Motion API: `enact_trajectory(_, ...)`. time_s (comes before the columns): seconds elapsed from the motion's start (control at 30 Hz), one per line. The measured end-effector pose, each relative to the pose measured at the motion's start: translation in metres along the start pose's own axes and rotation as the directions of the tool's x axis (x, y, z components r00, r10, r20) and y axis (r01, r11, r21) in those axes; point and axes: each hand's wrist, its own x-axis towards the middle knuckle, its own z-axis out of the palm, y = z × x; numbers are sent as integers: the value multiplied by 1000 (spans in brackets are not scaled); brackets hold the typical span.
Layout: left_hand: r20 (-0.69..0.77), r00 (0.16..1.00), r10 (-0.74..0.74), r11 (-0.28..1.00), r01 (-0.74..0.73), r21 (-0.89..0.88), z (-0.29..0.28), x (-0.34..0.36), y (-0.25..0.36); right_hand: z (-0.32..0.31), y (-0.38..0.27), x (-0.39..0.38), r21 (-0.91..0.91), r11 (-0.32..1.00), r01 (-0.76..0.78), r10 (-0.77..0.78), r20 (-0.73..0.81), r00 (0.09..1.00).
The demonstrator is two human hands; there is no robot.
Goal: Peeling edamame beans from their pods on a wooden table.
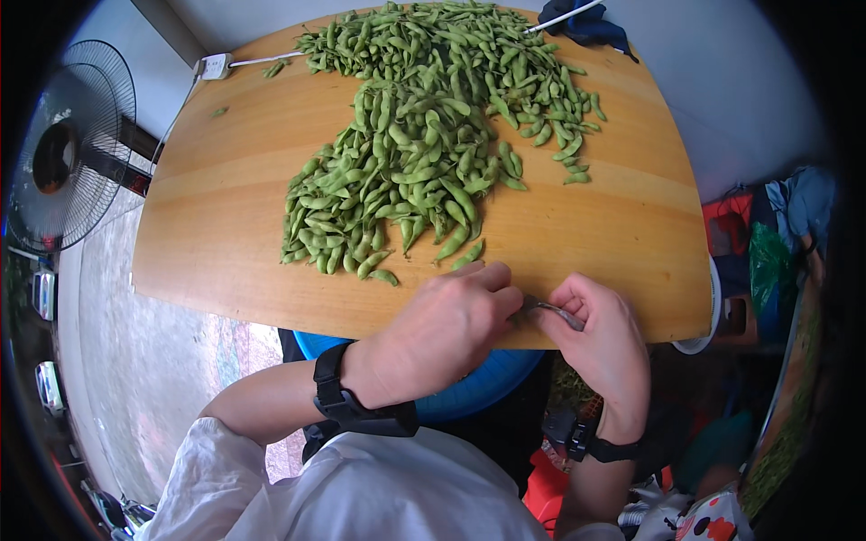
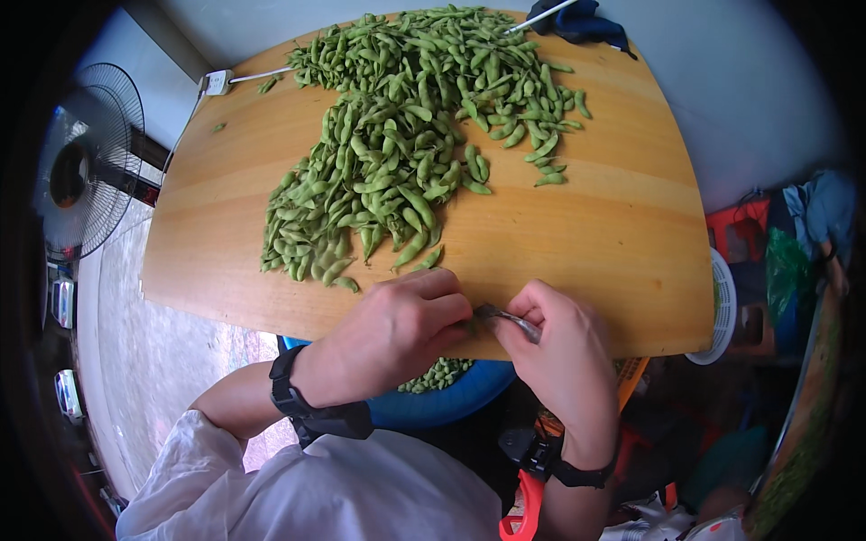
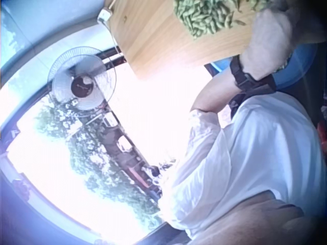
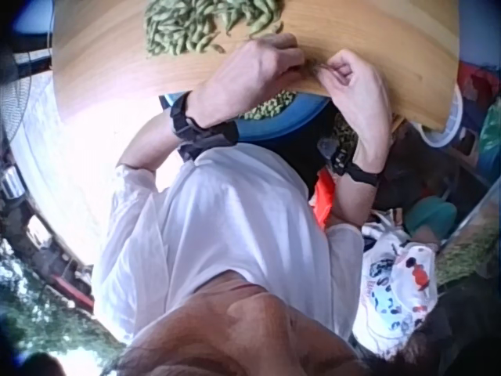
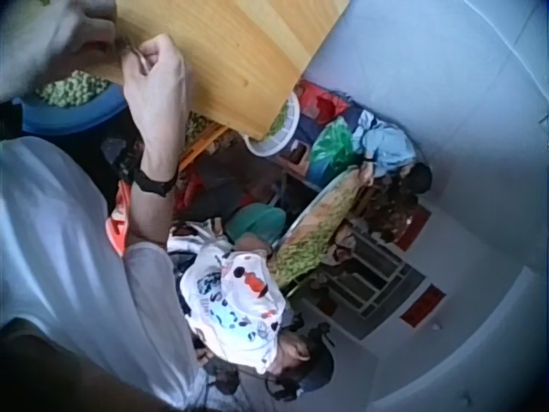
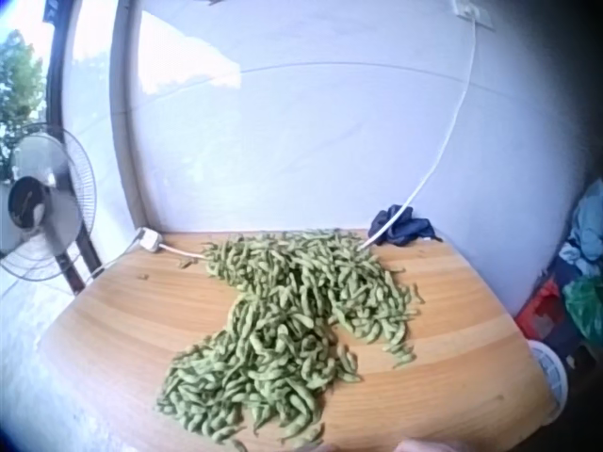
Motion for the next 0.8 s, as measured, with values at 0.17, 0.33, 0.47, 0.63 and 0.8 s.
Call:
enact_trajectory(0.17,-32,999,8,999,-7,33,5,-2,2,-3,12,-15,197,978,-63,62,10,998)
enact_trajectory(0.33,-28,1000,3,1000,-3,-2,6,-1,2,15,1,-23,25,1000,19,-16,-118,993)
enact_trajectory(0.47,-65,998,2,992,6,127,17,-3,7,26,-5,-22,-36,995,87,-92,-141,986)
enact_trajectory(0.63,-68,998,-1,982,14,190,20,-3,10,27,-3,-20,-69,993,97,-105,-133,986)
enact_trajectory(0.8,-25,999,-38,983,42,180,15,-2,7,27,-6,-21,-78,991,109,-119,-137,983)
